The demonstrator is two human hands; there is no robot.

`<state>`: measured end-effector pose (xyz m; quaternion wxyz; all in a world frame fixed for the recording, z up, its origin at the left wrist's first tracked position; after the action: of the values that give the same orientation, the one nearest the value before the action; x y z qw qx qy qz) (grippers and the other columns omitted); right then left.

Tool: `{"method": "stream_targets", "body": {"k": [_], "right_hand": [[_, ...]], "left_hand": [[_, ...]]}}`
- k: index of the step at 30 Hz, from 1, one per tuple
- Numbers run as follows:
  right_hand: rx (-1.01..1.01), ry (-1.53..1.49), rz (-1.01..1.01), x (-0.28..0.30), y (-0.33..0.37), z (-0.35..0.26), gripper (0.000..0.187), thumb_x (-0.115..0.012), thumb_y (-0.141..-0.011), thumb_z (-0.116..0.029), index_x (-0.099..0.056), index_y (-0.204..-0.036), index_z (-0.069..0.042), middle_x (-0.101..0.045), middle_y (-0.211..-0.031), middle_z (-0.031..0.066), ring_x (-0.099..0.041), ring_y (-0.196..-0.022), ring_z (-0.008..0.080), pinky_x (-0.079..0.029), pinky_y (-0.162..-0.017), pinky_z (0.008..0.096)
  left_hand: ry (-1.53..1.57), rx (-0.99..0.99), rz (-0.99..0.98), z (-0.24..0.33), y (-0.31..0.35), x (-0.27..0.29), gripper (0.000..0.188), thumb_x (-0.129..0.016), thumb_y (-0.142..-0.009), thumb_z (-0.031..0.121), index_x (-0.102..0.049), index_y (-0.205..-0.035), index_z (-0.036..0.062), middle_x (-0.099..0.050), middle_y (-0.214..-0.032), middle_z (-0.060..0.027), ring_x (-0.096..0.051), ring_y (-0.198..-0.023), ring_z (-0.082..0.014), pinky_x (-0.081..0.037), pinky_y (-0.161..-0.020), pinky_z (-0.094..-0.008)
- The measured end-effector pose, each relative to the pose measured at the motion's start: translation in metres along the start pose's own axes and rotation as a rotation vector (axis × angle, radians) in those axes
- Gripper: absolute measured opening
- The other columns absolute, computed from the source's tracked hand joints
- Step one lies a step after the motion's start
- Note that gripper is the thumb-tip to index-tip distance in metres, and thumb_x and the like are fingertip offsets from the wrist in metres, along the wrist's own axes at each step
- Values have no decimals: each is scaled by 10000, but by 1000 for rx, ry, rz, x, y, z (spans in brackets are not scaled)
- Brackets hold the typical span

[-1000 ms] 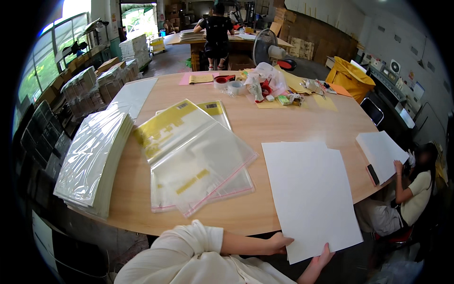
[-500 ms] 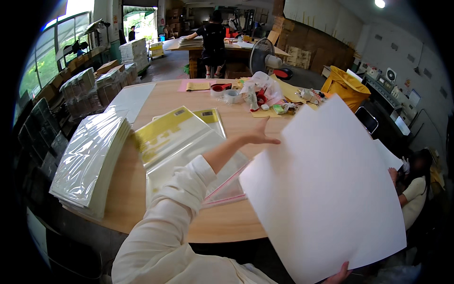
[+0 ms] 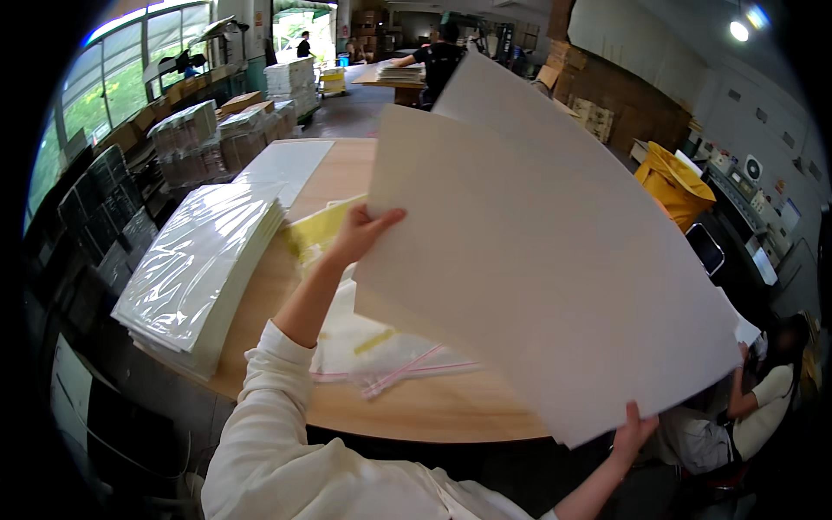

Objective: The person repeatedly picks up stacks of white paper sheets, flips through them to inspect the edges, and places them into clear plastic bags. The person then seals the bags and places them on a pile of packaged items.

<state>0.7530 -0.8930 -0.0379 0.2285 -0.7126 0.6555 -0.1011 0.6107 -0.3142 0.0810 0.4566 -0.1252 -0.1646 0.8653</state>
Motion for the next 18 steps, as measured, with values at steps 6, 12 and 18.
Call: {"method": "stream_targets", "body": {"k": [6, 12, 18], "right_hand": [[20, -133, -162, -121, -42, 15, 375, -680, -849, -116, -545, -1155, 52, -605, -1106, 76, -554, -995, 156, -418, -884, 297], [12, -185, -239, -172, -50, 14, 395, -695, -833, -126, -551, -1157, 49, -609, -1106, 71, -555, -1006, 153, -407, -905, 289], [29, -210, -303, -202, -49, 20, 601, -739, -777, -118, -441, -1280, 20, -538, -1219, 75, -512, -1100, 179, -394, -950, 313]], "left_hand": [[-229, -264, 276, 13, 45, 92, 133, -697, -838, 110, -683, -841, -22, -654, -744, -11, -584, -686, -54, -483, -585, -224], [-167, -279, 498, -3, 88, 144, 107, -700, -817, 68, -672, -831, -34, -656, -761, -22, -607, -706, -90, -494, -631, -236], [-77, -309, 282, -18, 98, 175, 406, -742, -754, 44, -563, -1114, -15, -642, -1000, -74, -614, -899, -144, -510, -779, -284]]}}
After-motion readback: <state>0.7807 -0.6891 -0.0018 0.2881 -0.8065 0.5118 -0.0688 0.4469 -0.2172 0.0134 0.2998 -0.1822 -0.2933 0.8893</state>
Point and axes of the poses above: each hand's wrist, its own y-axis away from the middle knuckle, its own x-axis out of the back of the hand, z = x × y, the point moved 5 cm from there along -y, towards the middle knuckle
